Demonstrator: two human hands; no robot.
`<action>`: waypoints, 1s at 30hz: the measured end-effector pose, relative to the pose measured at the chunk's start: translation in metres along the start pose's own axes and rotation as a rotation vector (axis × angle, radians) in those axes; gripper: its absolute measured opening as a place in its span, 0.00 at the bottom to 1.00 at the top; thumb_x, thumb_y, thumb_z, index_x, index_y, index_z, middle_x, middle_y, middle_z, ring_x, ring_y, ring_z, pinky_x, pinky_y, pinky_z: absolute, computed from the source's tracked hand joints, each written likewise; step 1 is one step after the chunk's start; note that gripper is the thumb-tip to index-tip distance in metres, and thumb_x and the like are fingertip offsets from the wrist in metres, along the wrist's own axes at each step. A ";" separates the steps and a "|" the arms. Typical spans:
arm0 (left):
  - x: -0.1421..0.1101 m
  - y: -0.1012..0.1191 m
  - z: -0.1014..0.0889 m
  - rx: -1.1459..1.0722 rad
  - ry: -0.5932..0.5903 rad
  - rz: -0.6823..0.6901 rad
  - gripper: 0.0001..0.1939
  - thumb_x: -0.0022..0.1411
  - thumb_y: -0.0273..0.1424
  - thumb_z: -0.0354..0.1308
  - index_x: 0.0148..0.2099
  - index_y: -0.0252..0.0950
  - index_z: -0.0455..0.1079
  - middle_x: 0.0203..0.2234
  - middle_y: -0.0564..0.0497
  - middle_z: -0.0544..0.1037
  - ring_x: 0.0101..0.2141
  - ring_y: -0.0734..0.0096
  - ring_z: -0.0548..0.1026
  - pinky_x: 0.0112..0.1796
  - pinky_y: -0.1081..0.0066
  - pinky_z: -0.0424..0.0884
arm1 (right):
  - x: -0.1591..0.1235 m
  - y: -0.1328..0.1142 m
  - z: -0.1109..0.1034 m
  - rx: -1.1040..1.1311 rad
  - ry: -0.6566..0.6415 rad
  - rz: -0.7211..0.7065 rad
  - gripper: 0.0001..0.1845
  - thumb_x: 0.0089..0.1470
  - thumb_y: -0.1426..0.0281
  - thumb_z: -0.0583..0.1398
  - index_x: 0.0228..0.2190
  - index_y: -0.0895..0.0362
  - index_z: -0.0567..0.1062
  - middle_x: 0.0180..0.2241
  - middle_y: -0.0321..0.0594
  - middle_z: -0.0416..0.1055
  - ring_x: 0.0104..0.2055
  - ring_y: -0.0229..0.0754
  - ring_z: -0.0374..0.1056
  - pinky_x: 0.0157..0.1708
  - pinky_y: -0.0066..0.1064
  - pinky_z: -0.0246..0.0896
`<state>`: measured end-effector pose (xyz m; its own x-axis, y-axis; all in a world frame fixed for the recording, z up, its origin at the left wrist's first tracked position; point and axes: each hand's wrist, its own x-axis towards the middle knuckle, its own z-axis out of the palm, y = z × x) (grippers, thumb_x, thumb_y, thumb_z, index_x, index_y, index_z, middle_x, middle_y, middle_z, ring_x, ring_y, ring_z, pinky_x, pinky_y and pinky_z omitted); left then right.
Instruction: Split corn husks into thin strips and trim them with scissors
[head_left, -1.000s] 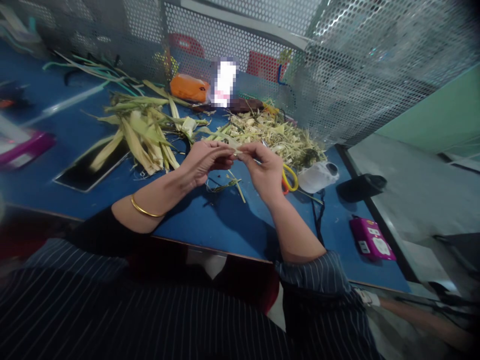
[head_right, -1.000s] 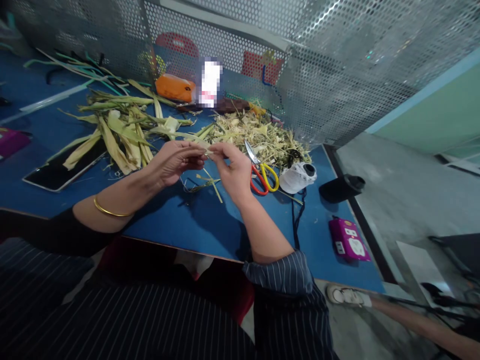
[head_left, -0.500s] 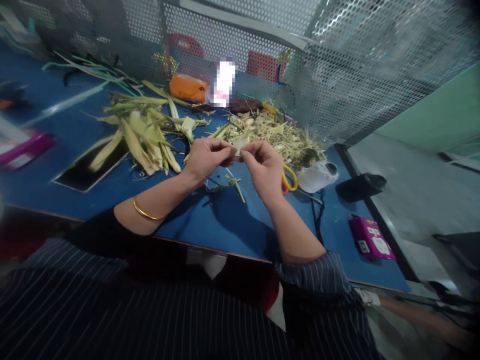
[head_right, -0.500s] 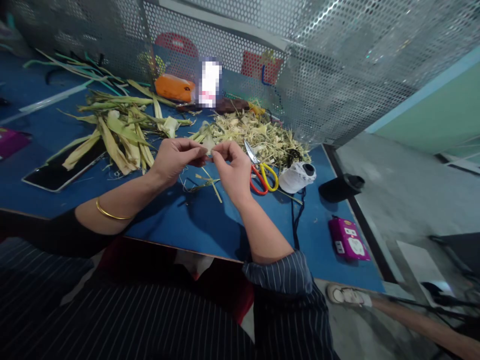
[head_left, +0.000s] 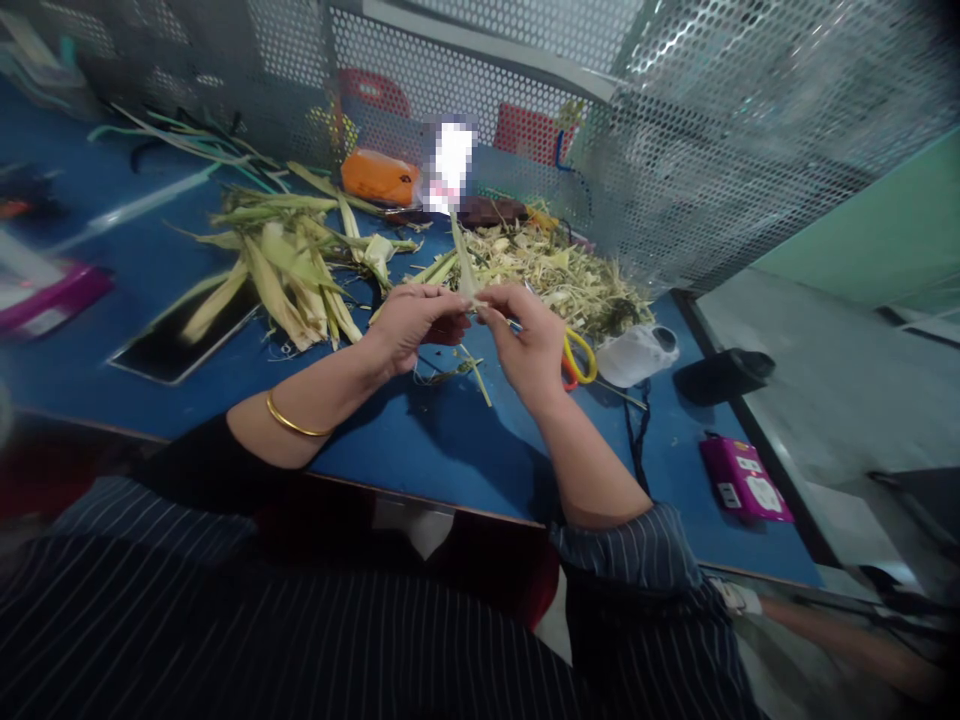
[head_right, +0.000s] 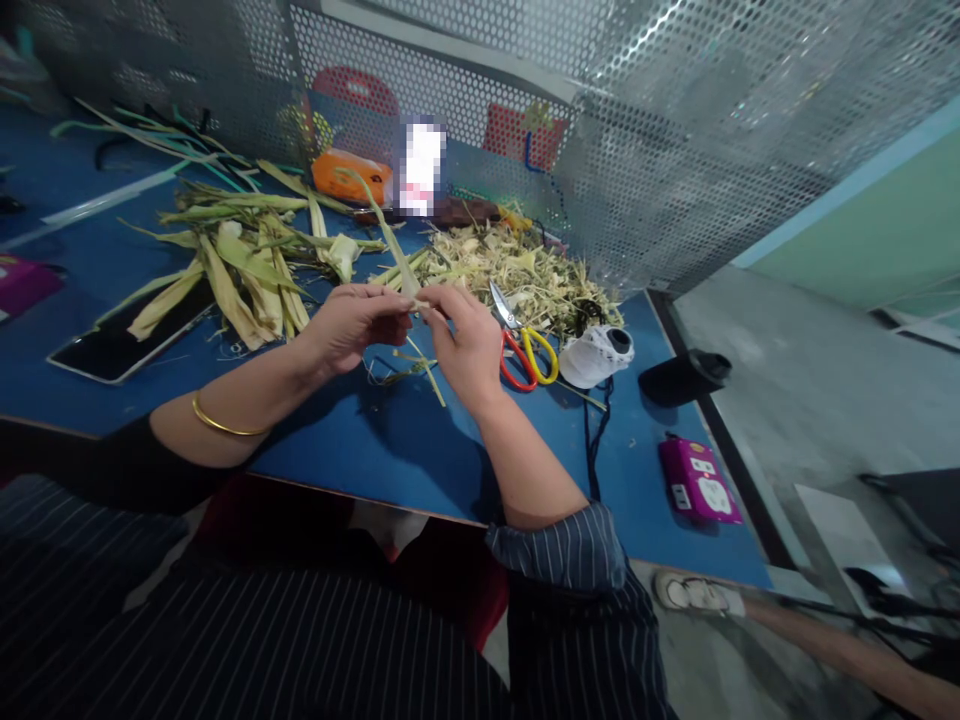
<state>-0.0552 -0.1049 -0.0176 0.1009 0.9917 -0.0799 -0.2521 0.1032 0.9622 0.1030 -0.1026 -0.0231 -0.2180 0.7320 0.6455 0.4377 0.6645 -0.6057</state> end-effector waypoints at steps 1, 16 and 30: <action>0.000 0.001 0.000 -0.025 -0.009 -0.033 0.08 0.48 0.32 0.65 0.24 0.33 0.71 0.19 0.52 0.74 0.20 0.77 0.71 0.26 0.73 0.70 | 0.000 0.000 -0.001 -0.039 -0.014 -0.016 0.06 0.57 0.72 0.58 0.34 0.51 0.74 0.34 0.35 0.73 0.37 0.39 0.69 0.41 0.34 0.64; -0.002 -0.002 0.001 0.065 0.010 0.172 0.10 0.48 0.33 0.67 0.31 0.32 0.75 0.23 0.50 0.78 0.24 0.74 0.76 0.31 0.72 0.73 | 0.001 -0.001 0.000 0.096 0.037 0.123 0.02 0.53 0.73 0.60 0.29 0.55 0.73 0.28 0.33 0.72 0.32 0.36 0.68 0.36 0.31 0.64; -0.002 -0.004 0.003 0.201 0.017 0.275 0.09 0.50 0.34 0.66 0.30 0.32 0.76 0.23 0.49 0.79 0.24 0.74 0.75 0.31 0.73 0.73 | 0.002 0.012 0.006 0.238 0.053 0.193 0.10 0.53 0.69 0.61 0.35 0.52 0.63 0.28 0.31 0.67 0.30 0.34 0.68 0.33 0.29 0.65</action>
<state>-0.0519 -0.1075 -0.0206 0.0388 0.9815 0.1873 -0.0731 -0.1841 0.9802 0.1028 -0.0925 -0.0323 -0.1021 0.8434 0.5275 0.2488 0.5351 -0.8073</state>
